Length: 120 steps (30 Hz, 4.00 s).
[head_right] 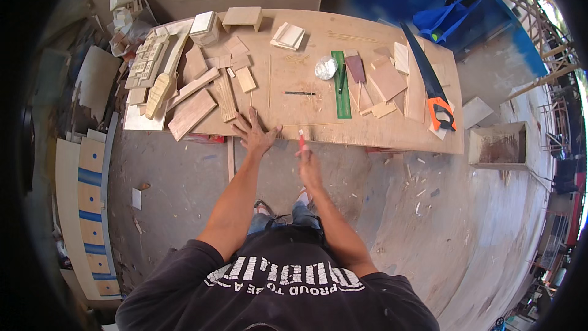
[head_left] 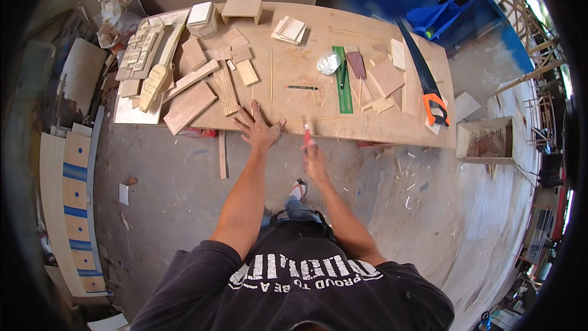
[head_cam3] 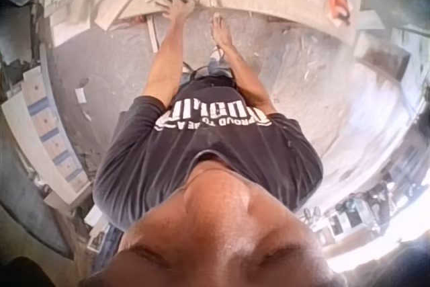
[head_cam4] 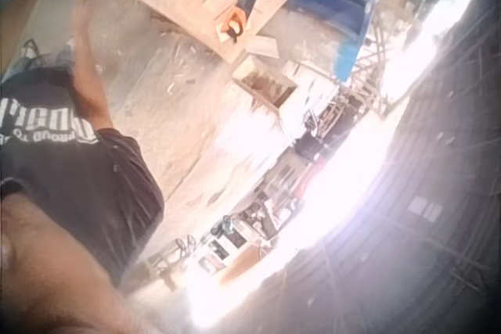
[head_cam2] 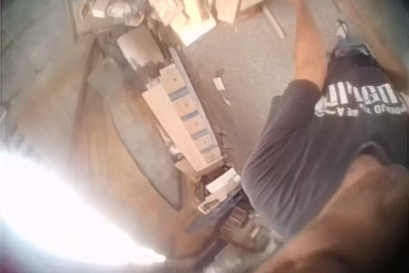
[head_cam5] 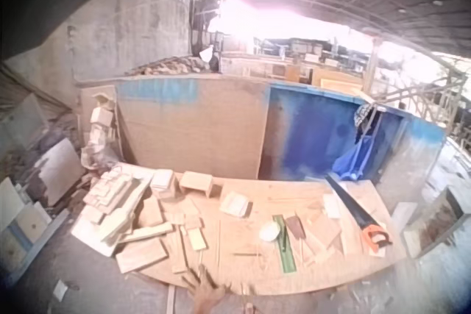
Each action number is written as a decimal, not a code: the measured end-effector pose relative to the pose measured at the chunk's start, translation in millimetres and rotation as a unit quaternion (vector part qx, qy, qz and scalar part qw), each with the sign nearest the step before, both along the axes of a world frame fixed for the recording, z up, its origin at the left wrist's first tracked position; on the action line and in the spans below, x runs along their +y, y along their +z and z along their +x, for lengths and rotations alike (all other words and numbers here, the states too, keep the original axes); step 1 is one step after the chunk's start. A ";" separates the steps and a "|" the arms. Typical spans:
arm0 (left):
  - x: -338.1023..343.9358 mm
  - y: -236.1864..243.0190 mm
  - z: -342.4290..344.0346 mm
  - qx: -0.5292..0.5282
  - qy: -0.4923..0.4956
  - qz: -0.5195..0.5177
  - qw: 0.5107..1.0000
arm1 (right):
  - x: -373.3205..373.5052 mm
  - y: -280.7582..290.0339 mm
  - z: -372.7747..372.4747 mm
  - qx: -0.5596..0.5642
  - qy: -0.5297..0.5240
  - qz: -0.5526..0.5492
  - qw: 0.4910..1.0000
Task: The person sharpens the end of a thin wooden stick with a utility knife.
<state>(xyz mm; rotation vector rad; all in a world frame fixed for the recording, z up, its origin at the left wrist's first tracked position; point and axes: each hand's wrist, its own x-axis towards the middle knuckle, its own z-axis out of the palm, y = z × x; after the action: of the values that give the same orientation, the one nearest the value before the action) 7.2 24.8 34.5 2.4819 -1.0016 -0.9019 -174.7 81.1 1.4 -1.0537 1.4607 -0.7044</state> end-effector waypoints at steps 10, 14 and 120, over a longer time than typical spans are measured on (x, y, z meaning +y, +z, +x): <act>-1.7 5.0 -2.1 0.023 -0.005 -0.008 1.000 | 14.4 -20.9 48.2 0.003 -0.021 -0.046 0.999; 0.0 7.9 -0.5 0.028 -0.004 -0.015 0.999 | 17.2 -22.4 50.0 0.020 -0.040 -0.018 0.999; 20.1 -44.5 11.5 -0.073 -0.464 -0.438 0.766 | 4.8 -2.3 57.3 0.217 -0.012 -0.069 0.974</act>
<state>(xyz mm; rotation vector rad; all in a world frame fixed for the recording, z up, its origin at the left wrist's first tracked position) 18.7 44.9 -10.0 1.1929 -2.1479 -0.2563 -117.4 85.9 -0.9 -1.3601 1.8192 -0.6233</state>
